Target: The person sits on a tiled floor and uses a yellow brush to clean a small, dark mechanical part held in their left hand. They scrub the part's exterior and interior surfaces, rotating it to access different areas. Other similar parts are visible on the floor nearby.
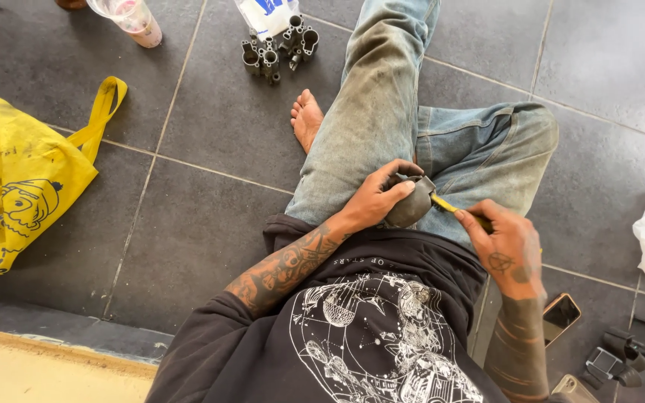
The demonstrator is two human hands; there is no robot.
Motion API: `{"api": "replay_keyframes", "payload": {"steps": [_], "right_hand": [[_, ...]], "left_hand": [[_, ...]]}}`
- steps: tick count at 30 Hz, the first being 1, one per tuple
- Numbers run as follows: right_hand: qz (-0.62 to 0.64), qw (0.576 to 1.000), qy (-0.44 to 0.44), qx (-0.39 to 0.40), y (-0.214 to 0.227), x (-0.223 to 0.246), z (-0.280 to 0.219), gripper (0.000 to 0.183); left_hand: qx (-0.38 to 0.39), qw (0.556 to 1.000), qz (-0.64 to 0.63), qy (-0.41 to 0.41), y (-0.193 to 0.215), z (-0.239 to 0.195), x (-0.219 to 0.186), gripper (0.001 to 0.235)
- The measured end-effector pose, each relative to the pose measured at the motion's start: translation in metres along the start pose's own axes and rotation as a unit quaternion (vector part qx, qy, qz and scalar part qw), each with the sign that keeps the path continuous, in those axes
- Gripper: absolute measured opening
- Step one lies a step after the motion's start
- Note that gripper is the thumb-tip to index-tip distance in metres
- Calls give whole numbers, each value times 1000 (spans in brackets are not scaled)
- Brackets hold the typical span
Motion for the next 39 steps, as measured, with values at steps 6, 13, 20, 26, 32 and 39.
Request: {"api": "replay_keyframes", "payload": {"steps": [6,13,20,26,32,39], "right_hand": [[139,981,-40,128,-47,-34,-2,39],[221,963,-37,151,-54,-41,-7,36],[38,999,7,-8,-11,-19,-14,29],[-125,961,86,-230,4,-67,-15,22],[97,990,69,-79,7,-32,-14,12],[-17,980,138,-143,6,-23,-11,16]], "left_hand": [[2,998,51,-42,-2,-5,-20,35],[34,996,52,-65,-12,-8,-38,40],[57,983,170,-47,-26,-4,-33,43],[62,992,109,-19,-19,-4,-32,39],[68,995,65,12,-18,-5,-42,34],[104,994,-29,-8,-21,0,-24,34]]}}
Point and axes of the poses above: each hand's wrist, its own z-axis towards the middle knuckle, its own y-axis out of the back of the hand, x = y × z, the point moved 10 cm from there along z, towards the middle knuckle, and after that the axes turned 2 degrees about x, right-handed, at the moved point
